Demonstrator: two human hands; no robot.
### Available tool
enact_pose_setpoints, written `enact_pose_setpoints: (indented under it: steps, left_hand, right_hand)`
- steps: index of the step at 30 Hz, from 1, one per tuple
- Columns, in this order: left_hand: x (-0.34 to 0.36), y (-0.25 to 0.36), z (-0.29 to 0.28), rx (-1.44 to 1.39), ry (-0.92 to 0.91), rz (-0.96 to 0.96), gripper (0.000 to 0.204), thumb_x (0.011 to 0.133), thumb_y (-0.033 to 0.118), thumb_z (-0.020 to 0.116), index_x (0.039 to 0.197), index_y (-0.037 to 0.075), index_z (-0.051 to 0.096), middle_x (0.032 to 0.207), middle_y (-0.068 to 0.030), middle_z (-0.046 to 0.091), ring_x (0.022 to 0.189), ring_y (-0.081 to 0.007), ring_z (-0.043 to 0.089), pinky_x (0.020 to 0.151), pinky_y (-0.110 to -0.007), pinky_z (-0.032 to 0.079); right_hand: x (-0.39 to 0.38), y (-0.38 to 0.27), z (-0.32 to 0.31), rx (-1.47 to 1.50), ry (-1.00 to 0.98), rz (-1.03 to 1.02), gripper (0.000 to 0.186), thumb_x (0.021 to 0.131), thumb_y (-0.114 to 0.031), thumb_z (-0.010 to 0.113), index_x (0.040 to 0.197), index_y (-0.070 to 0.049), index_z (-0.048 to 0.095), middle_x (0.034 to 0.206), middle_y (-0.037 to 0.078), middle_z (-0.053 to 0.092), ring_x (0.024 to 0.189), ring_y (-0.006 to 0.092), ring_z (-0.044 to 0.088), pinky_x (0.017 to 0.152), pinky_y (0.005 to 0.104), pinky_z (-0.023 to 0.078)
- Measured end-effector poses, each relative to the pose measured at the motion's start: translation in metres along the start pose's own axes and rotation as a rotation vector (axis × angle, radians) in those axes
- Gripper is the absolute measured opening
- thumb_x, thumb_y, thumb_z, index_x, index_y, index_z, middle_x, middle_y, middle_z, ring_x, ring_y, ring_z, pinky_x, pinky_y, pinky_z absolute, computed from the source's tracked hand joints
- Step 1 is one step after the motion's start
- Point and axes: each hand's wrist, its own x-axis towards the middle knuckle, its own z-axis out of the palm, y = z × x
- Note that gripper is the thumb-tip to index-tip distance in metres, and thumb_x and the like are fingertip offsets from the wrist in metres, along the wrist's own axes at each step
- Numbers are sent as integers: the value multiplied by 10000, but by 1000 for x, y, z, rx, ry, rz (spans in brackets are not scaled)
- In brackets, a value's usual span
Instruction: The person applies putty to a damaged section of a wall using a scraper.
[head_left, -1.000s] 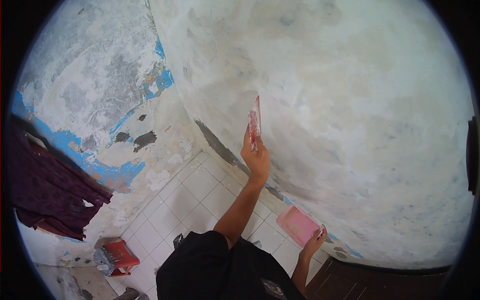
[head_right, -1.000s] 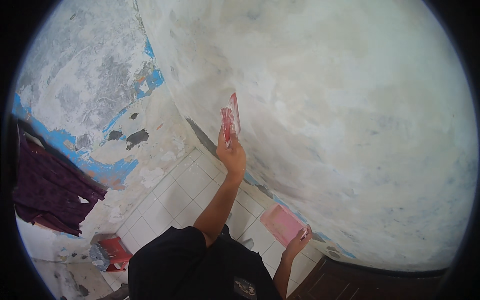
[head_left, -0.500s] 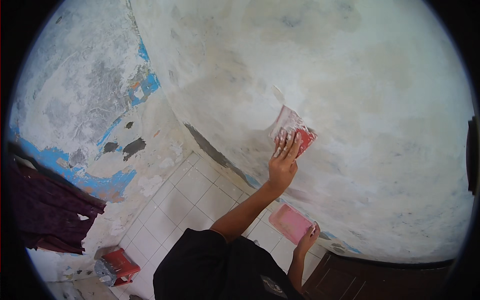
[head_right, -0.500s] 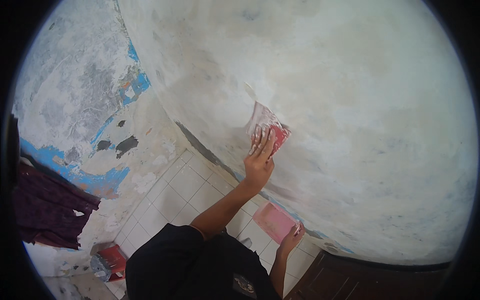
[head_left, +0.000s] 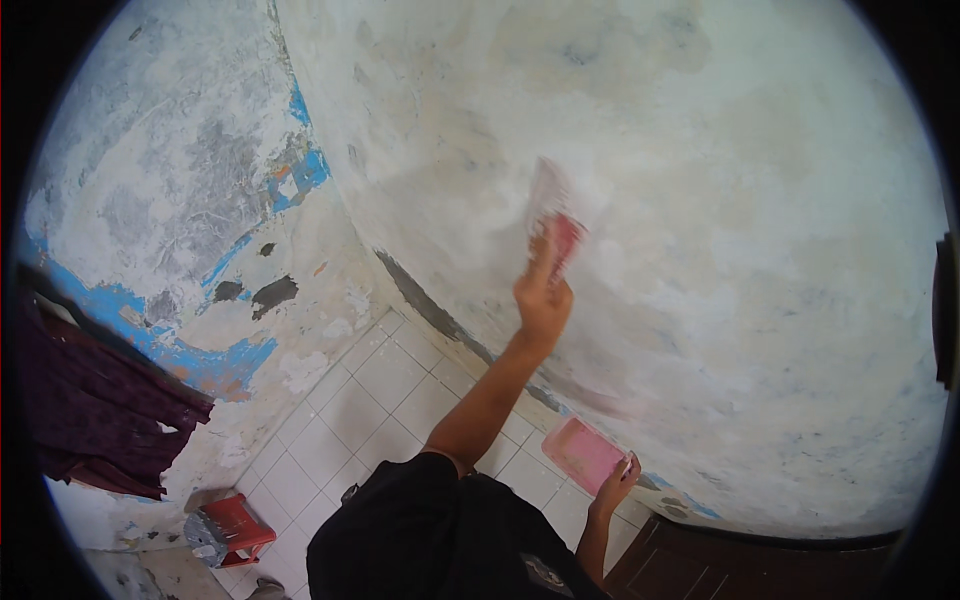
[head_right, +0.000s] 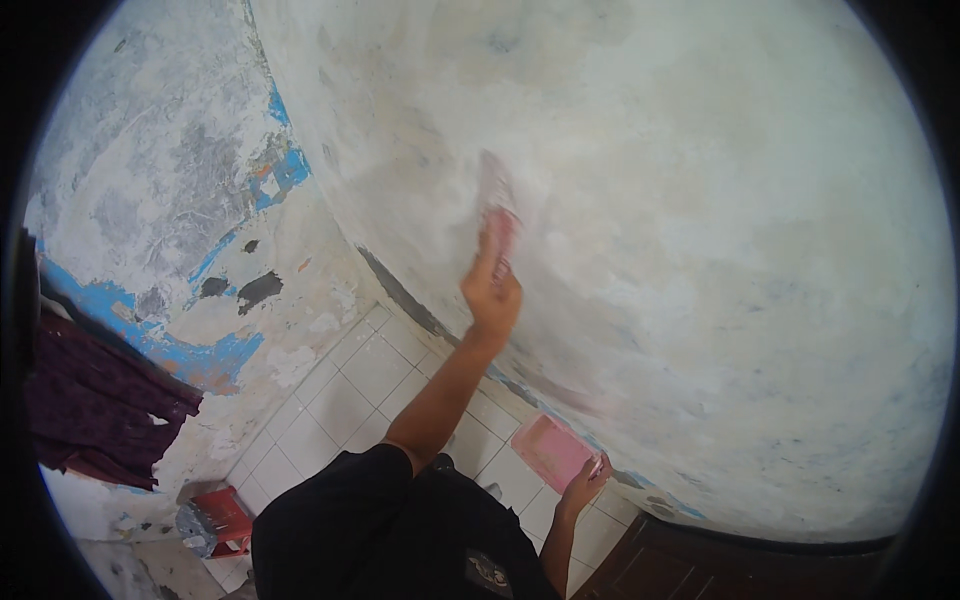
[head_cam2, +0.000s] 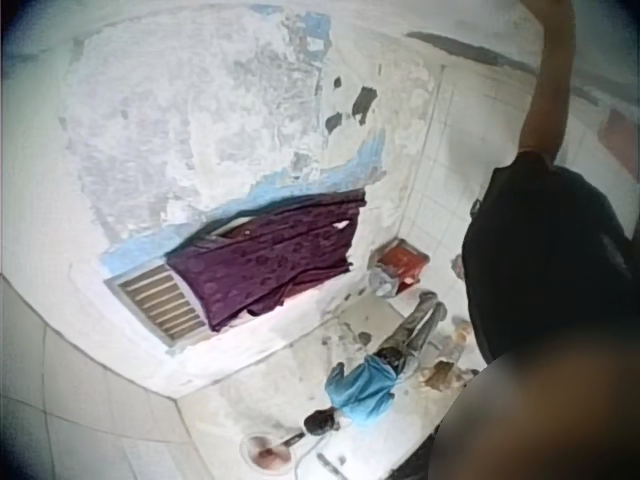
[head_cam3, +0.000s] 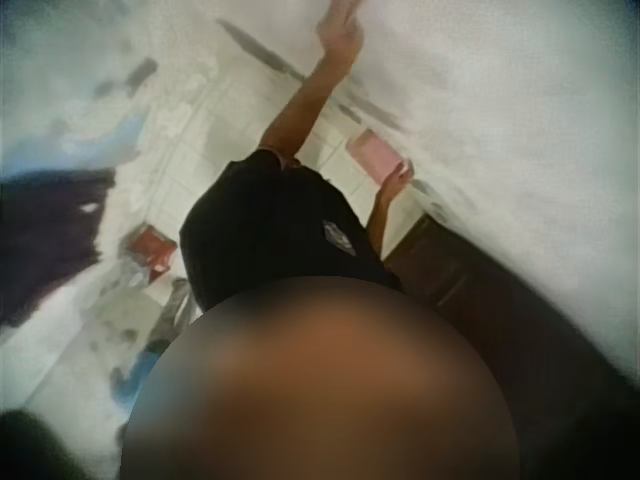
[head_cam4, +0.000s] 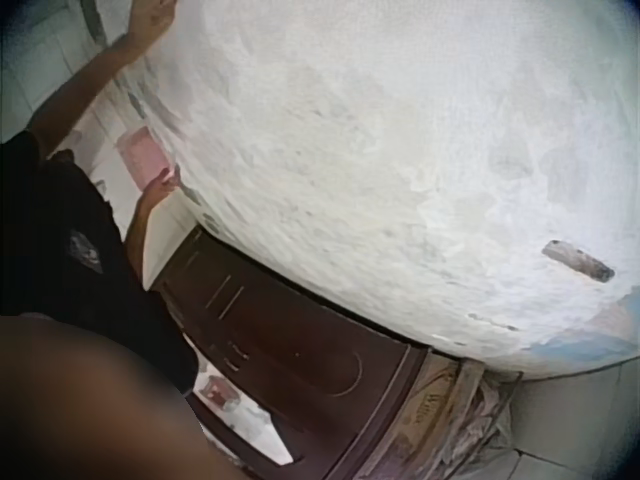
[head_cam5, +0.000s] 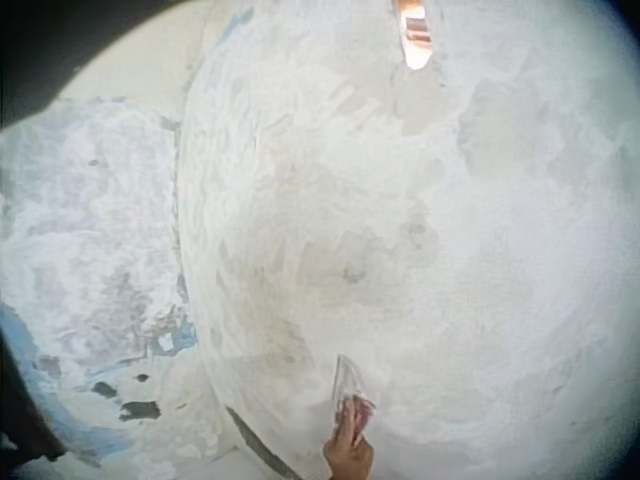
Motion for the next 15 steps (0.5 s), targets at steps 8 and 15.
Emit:
enact_pose_setpoints:
  steps: [8, 15]
  left_hand:
    - [-58, 16, -16, -10, -276, 200, 642, 660, -142, 497, 1299, -102, 546, 1244, -243, 629, 1135, -366, 638, 947, -380, 538]
    - [14, -7, -10, 118, -50, 48, 703, 695, -170, 468, 1394, -112, 433, 1345, -305, 539, 1191, -366, 609, 912, -370, 532]
  right_hand:
    - [3, 5, -4, -12, -80, 70, 454, 1004, -305, 533, 1300, 37, 500, 1273, 188, 521, 1214, 285, 481, 1058, 384, 359]
    - [5, 17, -8, -40, 51, -74, 434, 1019, -358, 533, 1254, 7, 545, 1027, 68, 529, 900, 148, 500, 829, 306, 438]
